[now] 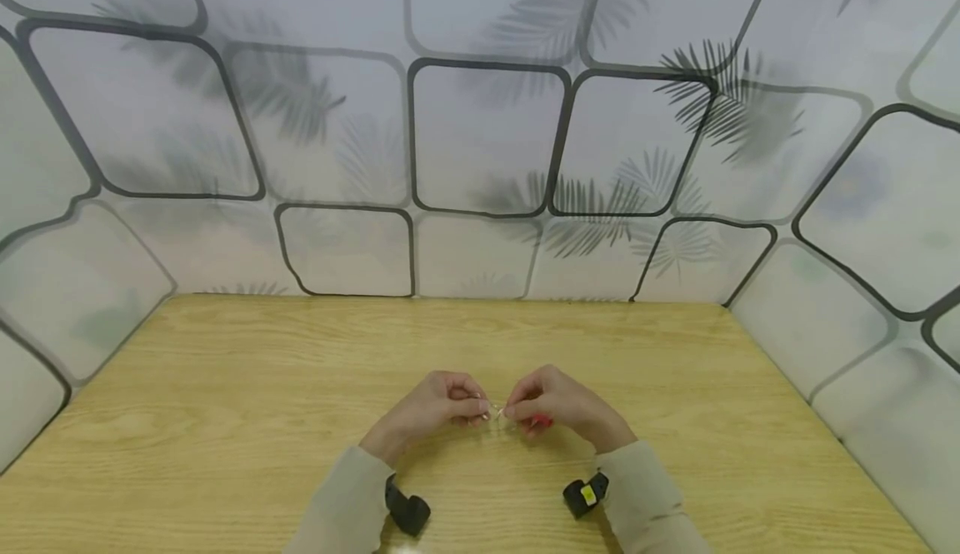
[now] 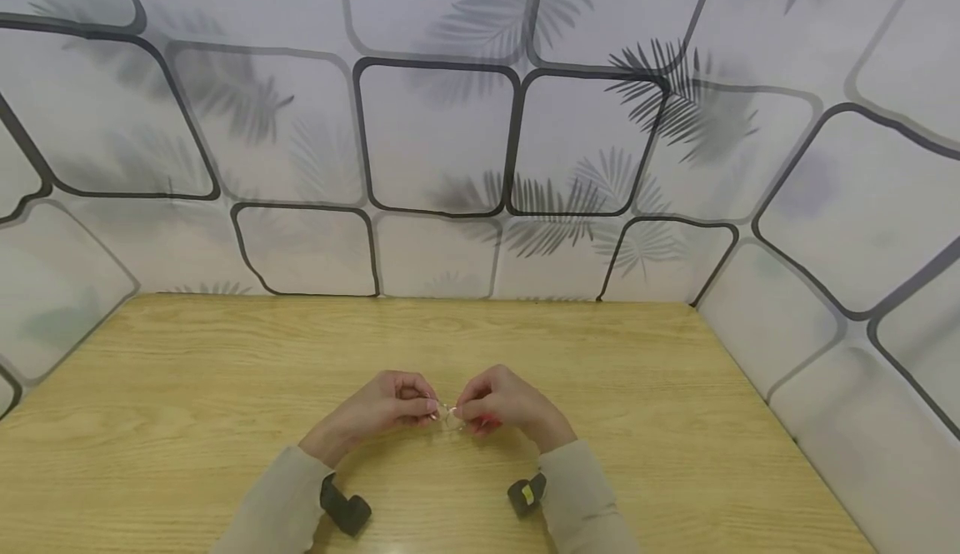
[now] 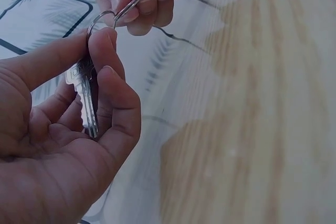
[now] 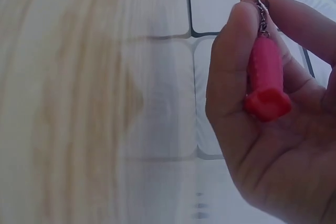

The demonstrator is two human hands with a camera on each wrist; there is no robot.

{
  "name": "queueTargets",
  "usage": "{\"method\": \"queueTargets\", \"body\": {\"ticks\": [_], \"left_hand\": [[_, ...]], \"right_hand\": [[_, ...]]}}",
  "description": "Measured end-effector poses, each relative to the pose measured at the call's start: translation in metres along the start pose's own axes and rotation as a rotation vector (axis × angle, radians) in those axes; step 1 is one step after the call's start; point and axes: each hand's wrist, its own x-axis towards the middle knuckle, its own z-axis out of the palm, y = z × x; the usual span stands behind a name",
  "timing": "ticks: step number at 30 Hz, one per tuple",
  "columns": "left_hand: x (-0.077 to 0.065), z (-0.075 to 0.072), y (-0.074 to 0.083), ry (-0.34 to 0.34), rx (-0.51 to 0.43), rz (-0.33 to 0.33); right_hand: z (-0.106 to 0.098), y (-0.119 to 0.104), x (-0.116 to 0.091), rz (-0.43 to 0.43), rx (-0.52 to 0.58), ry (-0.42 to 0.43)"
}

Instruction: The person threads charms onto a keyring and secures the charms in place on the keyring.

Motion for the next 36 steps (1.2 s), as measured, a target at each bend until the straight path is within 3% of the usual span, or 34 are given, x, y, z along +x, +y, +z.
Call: {"method": "queueTargets", "body": {"ticks": [14,36], "left_hand": [[-0.0008,-0.0039,0.0011,0.02,-0.046,-0.013],[0.0002,-0.0034,0.0013,0.026,-0.095,-0.05]], "right_hand": [[-0.0029,0.0063,0.0057,0.051,0.209,0.005],[0.0021,0.0075,0.0085,0.003,0.326,0.072]]}}
